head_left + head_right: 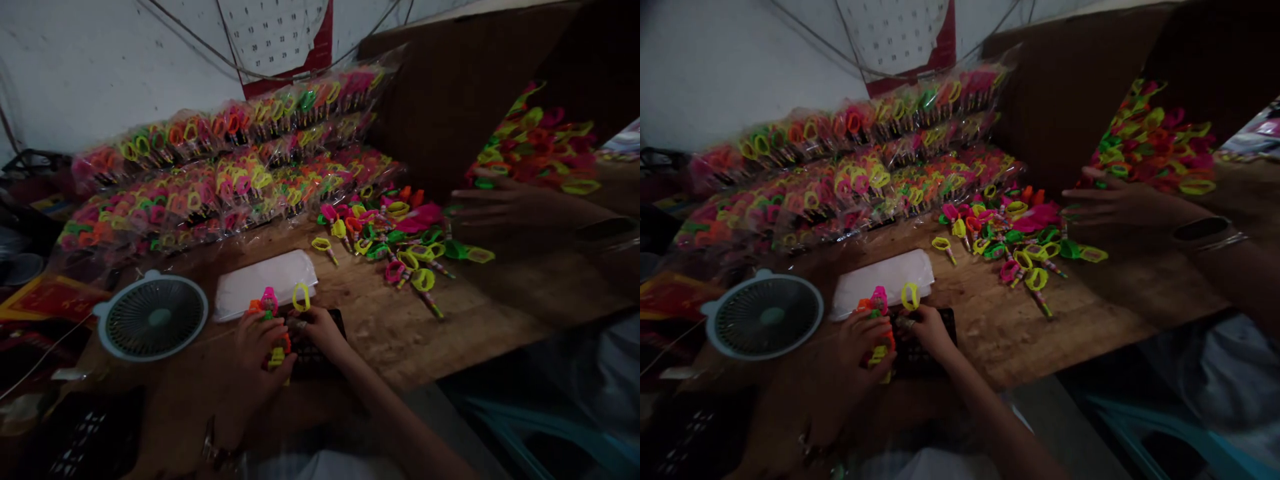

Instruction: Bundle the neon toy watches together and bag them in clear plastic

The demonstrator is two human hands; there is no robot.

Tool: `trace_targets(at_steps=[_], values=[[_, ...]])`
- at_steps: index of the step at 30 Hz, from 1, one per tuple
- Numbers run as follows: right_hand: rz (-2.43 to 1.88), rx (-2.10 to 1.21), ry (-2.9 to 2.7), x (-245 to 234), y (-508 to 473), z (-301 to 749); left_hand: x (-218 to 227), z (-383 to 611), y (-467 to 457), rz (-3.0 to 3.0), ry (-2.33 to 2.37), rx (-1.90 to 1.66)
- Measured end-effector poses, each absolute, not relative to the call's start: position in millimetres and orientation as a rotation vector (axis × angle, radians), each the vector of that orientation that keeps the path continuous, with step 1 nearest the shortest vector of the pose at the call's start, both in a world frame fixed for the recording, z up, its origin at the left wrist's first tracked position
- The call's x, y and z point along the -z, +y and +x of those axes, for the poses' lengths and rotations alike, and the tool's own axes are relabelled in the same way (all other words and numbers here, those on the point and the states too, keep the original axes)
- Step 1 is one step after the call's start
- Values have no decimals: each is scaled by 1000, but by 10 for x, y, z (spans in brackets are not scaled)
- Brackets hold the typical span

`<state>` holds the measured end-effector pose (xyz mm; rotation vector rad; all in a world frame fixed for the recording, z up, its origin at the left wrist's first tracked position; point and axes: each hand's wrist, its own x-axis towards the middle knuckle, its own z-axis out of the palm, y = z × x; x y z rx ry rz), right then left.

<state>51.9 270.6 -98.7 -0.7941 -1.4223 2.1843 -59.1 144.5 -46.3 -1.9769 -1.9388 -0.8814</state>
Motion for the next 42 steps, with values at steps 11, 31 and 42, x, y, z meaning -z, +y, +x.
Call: trace_targets(at_steps=[11, 31, 42], values=[[-972, -1063, -2348, 933, 2581, 362, 550, -537, 1459, -1905, -1967, 943], [-1500, -719, -2089, 672, 4072, 370, 346, -623, 1647, -1941, -2234, 631], [-802, -1931, -1608, 964, 2505, 925, 402, -635, 1639, -1962, -2232, 686]])
